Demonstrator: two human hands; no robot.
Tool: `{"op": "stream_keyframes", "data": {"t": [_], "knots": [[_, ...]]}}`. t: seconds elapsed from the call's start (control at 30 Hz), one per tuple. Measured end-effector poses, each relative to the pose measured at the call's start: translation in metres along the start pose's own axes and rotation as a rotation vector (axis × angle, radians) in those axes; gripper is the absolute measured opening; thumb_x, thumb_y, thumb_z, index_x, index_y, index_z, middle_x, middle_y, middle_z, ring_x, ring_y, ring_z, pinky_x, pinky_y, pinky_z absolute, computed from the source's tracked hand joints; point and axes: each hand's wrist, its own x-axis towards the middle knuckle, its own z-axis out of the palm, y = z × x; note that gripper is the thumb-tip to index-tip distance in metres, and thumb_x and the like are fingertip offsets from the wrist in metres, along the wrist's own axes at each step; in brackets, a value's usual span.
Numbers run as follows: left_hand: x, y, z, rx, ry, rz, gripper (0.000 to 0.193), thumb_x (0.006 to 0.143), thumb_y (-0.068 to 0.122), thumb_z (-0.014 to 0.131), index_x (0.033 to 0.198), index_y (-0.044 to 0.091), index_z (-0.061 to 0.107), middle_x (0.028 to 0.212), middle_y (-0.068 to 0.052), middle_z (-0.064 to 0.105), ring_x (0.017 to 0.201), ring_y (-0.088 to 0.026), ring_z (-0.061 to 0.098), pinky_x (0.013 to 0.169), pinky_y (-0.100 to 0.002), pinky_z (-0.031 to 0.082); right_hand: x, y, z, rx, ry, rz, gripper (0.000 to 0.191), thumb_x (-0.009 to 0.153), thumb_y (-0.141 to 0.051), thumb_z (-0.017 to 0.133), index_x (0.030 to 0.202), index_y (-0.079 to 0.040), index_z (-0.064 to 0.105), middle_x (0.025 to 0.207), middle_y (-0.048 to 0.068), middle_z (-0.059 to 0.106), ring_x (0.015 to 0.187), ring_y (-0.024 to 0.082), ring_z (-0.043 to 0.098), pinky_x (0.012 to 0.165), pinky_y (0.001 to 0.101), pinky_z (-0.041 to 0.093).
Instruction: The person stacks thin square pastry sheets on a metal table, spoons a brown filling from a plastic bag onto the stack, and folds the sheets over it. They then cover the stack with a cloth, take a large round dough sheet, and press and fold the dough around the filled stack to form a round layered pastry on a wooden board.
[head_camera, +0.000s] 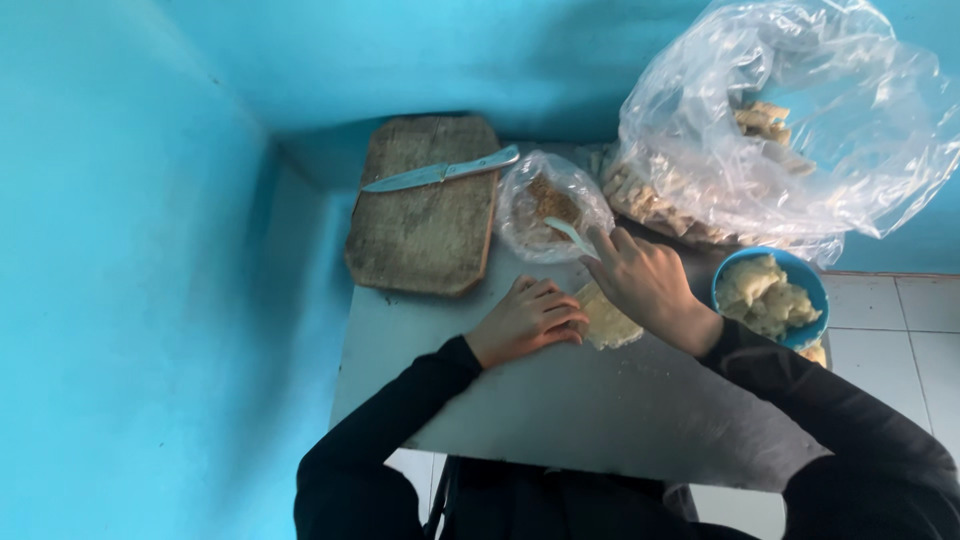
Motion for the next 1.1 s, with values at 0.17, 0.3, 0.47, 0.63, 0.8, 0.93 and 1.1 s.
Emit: {"op": "stream_keyframes", "data": {"t": [0.17, 0.3, 0.47, 0.63, 0.8, 0.93, 1.1], "knots": [[-0.023, 0.031, 0.002, 0.04, -0.047, 0.091, 0.025, 0.094, 0.027, 0.072, 0.117, 0.017, 0.073, 0.118, 0.005, 0.067, 0.108, -0.015, 0.06, 0.095, -0.034, 0.043, -0.036, -0.014, 0.01, 0.096, 0.029, -0.001, 0.032, 0.099, -0.022, 0.062, 0.127, -0.008, 0.057, 0.088, 0.011, 0.067, 0.068, 0.032, 0.07, 0.051, 0.043, 0.053], [-0.031, 0.067, 0.016, 0.094, -0.02, 0.122, 0.019, 0.098, 0.024, 0.069, 0.114, 0.015, 0.073, 0.116, 0.003, 0.066, 0.108, -0.015, 0.063, 0.093, -0.034, 0.043, -0.064, -0.016, -0.005, 0.154, 0.103, -0.057, 0.027, 0.101, -0.018, 0.062, 0.127, -0.01, 0.061, 0.093, 0.012, 0.07, 0.069, 0.033, 0.07, 0.055, 0.0427, 0.055], [-0.028, 0.095, 0.032, 0.17, -0.009, 0.133, 0.015, 0.098, 0.021, 0.069, 0.109, 0.012, 0.073, 0.11, 0.001, 0.067, 0.101, -0.016, 0.062, 0.091, -0.034, 0.044, -0.074, -0.011, -0.018, 0.572, 0.171, -0.078, 0.025, 0.097, -0.009, 0.067, 0.121, -0.009, 0.07, 0.096, 0.012, 0.073, 0.07, 0.024, 0.069, 0.062, 0.0356, 0.055], [-0.028, 0.113, 0.043, 0.102, 0.041, 0.091, 0.016, 0.1, 0.022, 0.07, 0.112, 0.011, 0.074, 0.107, 0.003, 0.07, 0.099, -0.015, 0.063, 0.089, -0.032, 0.044, -0.091, -0.01, -0.02, 0.545, 0.228, 0.075, 0.027, 0.097, -0.004, 0.067, 0.124, -0.005, 0.072, 0.086, 0.017, 0.07, 0.065, 0.024, 0.066, 0.061, 0.0358, 0.052], [-0.025, 0.124, 0.048, 0.055, 0.047, 0.084, 0.022, 0.098, 0.02, 0.071, 0.119, 0.013, 0.073, 0.108, 0.004, 0.07, 0.101, -0.015, 0.063, 0.091, -0.033, 0.045, -0.103, -0.01, -0.015, 0.574, 0.173, 0.136, 0.029, 0.098, -0.006, 0.065, 0.127, -0.005, 0.072, 0.084, 0.018, 0.07, 0.064, 0.022, 0.067, 0.061, 0.0352, 0.052], [-0.026, 0.127, 0.048, 0.061, 0.021, 0.108, 0.031, 0.095, 0.015, 0.07, 0.125, 0.015, 0.07, 0.111, 0.004, 0.07, 0.102, -0.016, 0.062, 0.093, -0.034, 0.045, -0.108, -0.009, -0.008, 0.713, 0.098, 0.178, 0.029, 0.102, -0.01, 0.061, 0.129, -0.005, 0.07, 0.088, 0.013, 0.076, 0.073, 0.015, 0.073, 0.065, 0.0301, 0.056], [-0.028, 0.122, 0.046, 0.078, -0.006, 0.113, 0.033, 0.094, 0.011, 0.067, 0.127, 0.016, 0.068, 0.113, 0.004, 0.068, 0.103, -0.016, 0.062, 0.095, -0.034, 0.044, -0.099, 0.0, 0.006, 0.926, 0.005, 0.391, 0.03, 0.106, -0.015, 0.055, 0.128, -0.002, 0.07, 0.091, 0.011, 0.079, 0.075, 0.014, 0.075, 0.069, 0.0273, 0.06]]}}
